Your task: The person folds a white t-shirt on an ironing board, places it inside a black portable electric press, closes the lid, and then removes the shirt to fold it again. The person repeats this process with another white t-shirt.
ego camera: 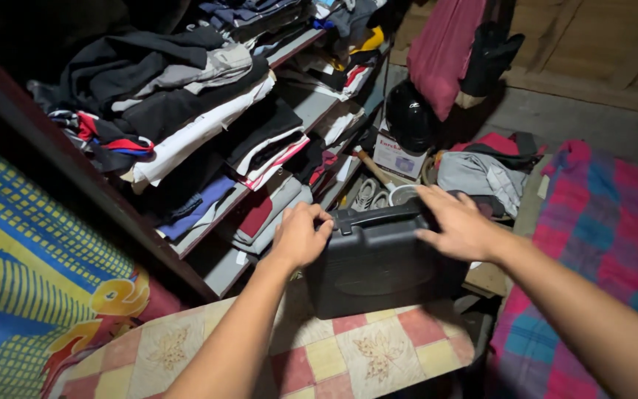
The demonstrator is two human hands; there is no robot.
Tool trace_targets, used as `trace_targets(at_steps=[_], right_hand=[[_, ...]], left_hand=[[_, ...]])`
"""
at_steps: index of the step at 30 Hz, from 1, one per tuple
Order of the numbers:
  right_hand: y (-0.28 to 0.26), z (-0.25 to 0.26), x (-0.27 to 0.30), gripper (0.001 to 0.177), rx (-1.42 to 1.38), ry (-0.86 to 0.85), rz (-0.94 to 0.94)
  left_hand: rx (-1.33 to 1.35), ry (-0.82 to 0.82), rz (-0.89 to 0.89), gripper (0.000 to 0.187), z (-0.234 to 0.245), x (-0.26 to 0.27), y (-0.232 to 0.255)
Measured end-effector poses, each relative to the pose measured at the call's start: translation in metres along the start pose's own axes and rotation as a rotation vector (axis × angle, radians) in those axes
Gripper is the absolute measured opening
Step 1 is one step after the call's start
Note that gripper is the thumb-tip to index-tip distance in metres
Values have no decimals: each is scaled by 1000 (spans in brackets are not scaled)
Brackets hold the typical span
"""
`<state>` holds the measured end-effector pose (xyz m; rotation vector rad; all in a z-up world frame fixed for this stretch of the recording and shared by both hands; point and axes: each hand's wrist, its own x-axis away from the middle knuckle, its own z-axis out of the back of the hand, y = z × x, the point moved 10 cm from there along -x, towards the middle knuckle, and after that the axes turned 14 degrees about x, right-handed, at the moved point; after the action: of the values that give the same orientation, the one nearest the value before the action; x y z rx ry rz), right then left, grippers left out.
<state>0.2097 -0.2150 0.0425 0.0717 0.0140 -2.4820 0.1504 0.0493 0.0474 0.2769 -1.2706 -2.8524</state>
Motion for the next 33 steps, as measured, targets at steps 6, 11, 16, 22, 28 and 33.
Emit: trace_targets(at_steps=[6,11,16,22,28,33], right_hand=[[-77,0,-36,67,-30,109,148],[-89,0,-35,41,29,11,80],[-79,0,-31,35,18,91,89],[-74,0,-25,34,39,122,105],[-70,11,-23,37,-30,134,137],[-57,4,-19,43,-168,-266,-60]], left_hand=[[275,110,-118,89,16,29,-9],[496,-50,-91,137,-12,44,-43],[721,-94,9,130,-27,47,-53],[780,-87,-23,109,-25,47,-51],[671,-128,25,111,-25,49,-50],[620,-120,-29,113,-30,57,-46]])
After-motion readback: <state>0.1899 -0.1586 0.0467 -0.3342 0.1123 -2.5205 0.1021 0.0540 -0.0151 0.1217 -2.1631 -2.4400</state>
